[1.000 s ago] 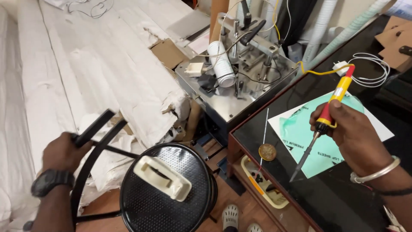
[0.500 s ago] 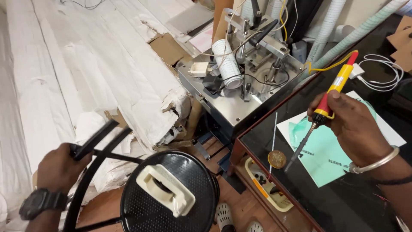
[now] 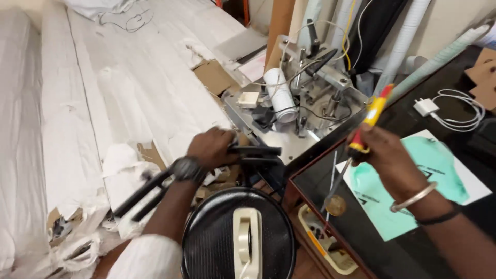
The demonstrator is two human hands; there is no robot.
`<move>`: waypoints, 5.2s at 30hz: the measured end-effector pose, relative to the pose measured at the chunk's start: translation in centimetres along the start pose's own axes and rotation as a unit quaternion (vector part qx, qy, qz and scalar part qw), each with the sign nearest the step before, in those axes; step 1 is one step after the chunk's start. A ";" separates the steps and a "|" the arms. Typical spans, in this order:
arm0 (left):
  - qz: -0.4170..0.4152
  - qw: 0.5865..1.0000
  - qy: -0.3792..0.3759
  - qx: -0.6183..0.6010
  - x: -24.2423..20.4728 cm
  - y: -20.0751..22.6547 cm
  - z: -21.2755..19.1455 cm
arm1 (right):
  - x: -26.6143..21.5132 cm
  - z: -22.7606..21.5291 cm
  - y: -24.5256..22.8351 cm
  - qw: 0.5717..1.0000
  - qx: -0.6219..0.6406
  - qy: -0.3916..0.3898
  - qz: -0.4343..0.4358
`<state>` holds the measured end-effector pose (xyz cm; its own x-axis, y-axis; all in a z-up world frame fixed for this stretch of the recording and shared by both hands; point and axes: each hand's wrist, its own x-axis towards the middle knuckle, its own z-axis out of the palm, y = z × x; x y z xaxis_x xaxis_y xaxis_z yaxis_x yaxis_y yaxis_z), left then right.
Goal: The person solders wires onto a small round LED light component at a workbench. They hold the component steady with one hand while applying a heated soldering iron and solder wire to the wire joints, occasionally repositioning the component and adjusting the solder spool, then continue soldering additional joints.
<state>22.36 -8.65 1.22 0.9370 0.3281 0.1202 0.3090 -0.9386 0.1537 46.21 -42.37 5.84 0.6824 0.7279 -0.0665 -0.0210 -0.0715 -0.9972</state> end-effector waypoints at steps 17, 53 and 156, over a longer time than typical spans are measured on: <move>0.037 0.993 0.111 -0.021 4.0 0.3 -1.2 | 6.3 12.8 9.2 0.966 -0.195 -0.151 0.072; 0.034 0.917 0.126 -0.376 4.2 3.9 0.2 | 8.3 17.1 6.0 0.861 -0.499 -0.075 -0.070; -0.180 0.888 0.193 -0.376 0.3 10.4 10.0 | -27.7 -2.2 21.1 0.853 -0.312 0.387 0.156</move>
<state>27.52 -19.37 -7.00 0.6293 0.7410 0.2344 0.2452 -0.4755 0.8448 28.48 -65.54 -13.28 0.9981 -0.0449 -0.0428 -0.0620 -0.7054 -0.7061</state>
